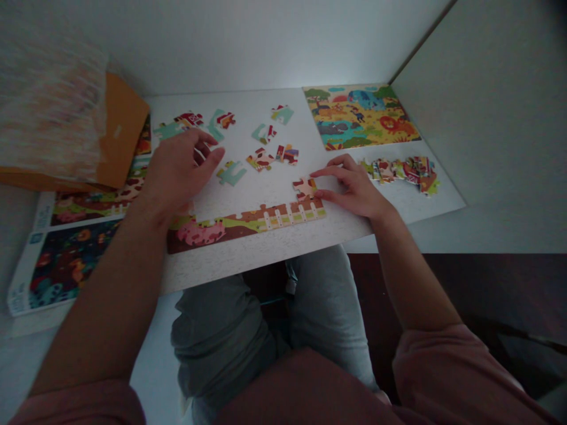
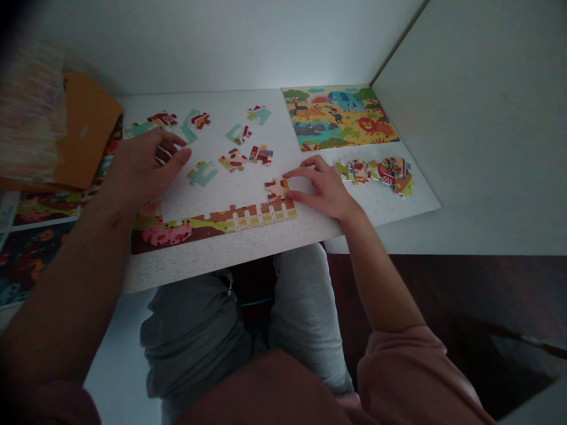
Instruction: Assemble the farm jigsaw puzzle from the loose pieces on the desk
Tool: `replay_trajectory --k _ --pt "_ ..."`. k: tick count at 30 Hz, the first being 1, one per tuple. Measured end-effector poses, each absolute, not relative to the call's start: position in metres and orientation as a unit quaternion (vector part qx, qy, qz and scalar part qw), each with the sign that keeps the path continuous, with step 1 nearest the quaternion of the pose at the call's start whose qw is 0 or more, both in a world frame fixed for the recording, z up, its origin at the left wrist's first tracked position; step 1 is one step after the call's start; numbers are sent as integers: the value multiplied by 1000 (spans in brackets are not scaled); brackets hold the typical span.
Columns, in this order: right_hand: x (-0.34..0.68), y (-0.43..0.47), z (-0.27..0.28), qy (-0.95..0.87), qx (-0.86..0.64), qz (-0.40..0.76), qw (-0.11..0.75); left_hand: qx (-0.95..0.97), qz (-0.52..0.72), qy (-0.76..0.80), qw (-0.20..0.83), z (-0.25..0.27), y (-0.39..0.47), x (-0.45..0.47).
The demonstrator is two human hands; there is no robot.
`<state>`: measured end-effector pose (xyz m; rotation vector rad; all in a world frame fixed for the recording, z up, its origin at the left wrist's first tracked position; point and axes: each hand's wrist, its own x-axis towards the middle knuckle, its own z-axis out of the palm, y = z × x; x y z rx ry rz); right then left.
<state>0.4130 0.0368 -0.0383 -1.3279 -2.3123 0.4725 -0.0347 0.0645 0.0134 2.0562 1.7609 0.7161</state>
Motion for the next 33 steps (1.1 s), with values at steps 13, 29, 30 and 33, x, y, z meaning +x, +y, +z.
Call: replay_trajectory --k 13,29,30,33 --pt "401 26 -45 -864 -362 189 295 726 257 618 158 13 66 -35" --pt "399 27 -38 -835 -398 164 344 729 256 615 158 12 64 -38" --pt "396 31 -32 -840 -399 172 325 729 265 610 162 10 65 -39" --pt "378 58 -13 -870 -383 191 243 728 296 593 173 4 68 -42"
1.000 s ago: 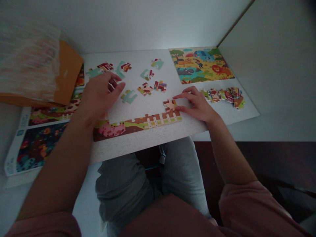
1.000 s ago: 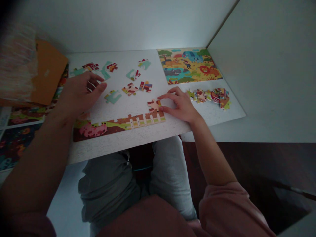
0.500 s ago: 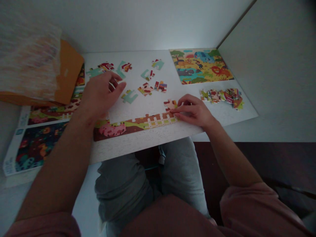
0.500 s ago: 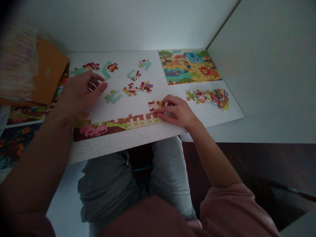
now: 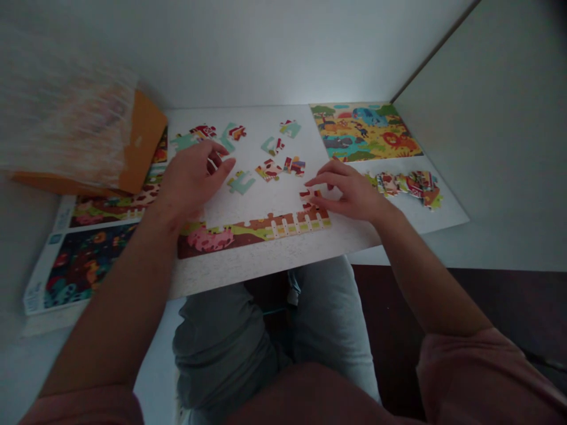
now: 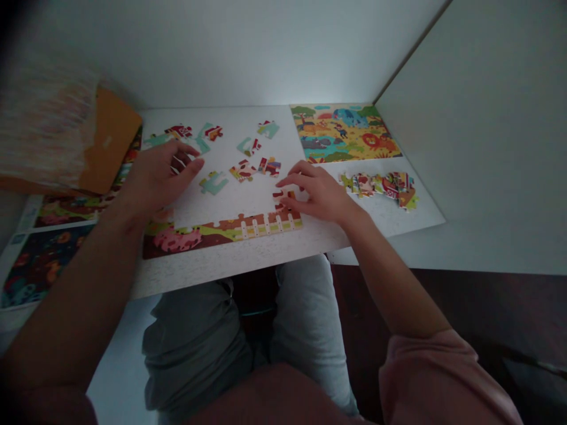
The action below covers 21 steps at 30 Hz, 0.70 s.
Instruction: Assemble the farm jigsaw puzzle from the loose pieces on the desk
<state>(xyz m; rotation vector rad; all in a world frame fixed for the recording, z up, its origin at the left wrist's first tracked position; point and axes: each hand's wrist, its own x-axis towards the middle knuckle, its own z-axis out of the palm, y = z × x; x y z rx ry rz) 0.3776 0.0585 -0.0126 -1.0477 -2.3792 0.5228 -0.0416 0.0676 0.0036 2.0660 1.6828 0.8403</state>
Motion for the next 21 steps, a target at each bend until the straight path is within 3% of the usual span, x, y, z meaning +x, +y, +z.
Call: replay_trajectory --k 3,8,16,21 --pt "350 100 -3 -889 -376 188 181 728 309 587 170 -1 70 -44" --pt "315 144 -21 -893 -389 169 153 723 314 589 177 -5 73 -47" --pt "314 135 -29 -880 -379 217 187 724 300 598 167 -6 73 -45" --pt "311 136 -29 -832 -356 349 242 721 304 600 168 -7 72 -46"
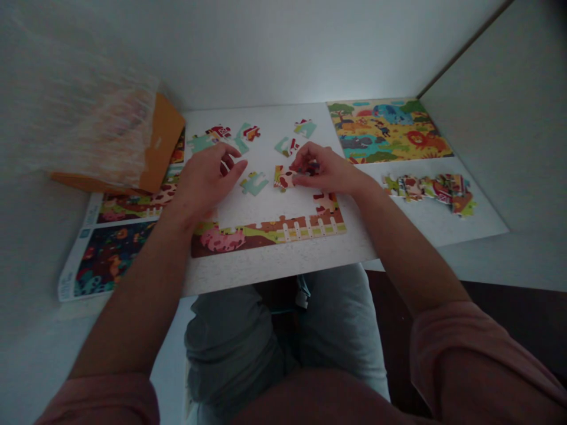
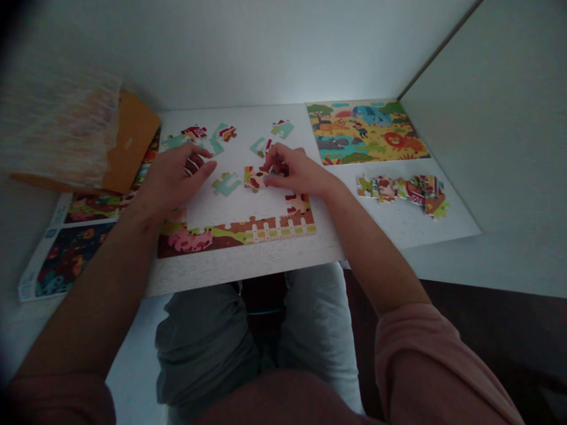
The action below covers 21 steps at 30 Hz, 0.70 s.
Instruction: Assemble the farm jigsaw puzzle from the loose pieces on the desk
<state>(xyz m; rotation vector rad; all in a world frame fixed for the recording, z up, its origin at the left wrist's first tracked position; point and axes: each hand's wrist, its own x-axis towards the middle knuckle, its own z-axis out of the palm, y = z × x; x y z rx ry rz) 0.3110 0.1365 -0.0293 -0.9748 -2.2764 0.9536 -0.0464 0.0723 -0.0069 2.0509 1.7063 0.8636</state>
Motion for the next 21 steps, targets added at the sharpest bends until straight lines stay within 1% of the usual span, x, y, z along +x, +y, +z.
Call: replay_trajectory --k 4,7,10,18,21 --pt "307 135 -32 -801 -304 438 271 723 299 601 163 -7 72 -46" --pt "305 134 -28 -786 -291 462 290 721 308 597 173 -7 73 -46" --pt "304 132 -21 -779 -296 462 303 725 318 578 196 -6 72 -44" --pt "286 120 -19 -790 -293 446 303 758 301 453 360 4 54 -16" --pt "281 117 -19 -796 -297 433 302 742 300 447 399 1 52 -9"
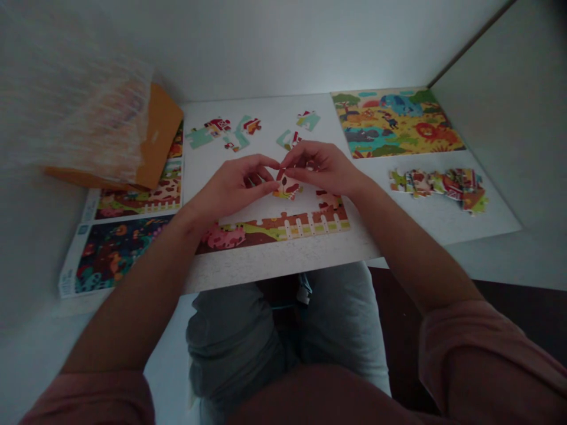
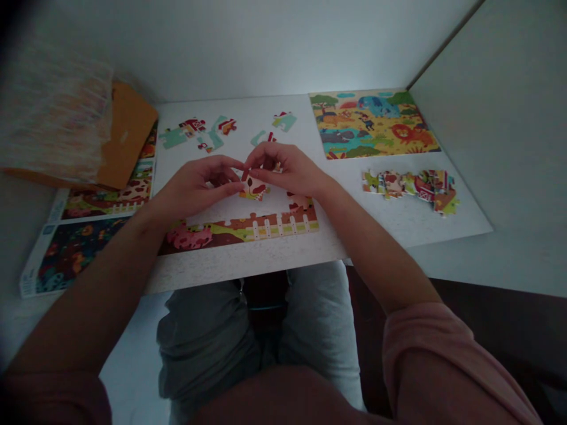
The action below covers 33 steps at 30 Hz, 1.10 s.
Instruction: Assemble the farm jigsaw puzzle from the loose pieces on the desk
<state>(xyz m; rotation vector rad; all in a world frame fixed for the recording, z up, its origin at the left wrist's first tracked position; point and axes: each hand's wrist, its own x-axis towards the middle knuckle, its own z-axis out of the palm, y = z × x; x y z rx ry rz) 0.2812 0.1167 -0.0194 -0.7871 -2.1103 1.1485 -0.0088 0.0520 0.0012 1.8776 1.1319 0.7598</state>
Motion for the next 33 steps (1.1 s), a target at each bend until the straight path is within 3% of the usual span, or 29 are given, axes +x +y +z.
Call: replay_trajectory --k 12,25,33 --pt "285 121 -23 -801 -304 405 320 666 396 470 421 -14 64 -10" --pt "283 123 -36 -772 -308 464 307 718 357 467 374 -3 56 -15" --pt "285 126 -38 -784 -277 441 338 704 371 463 390 -11 60 -12"
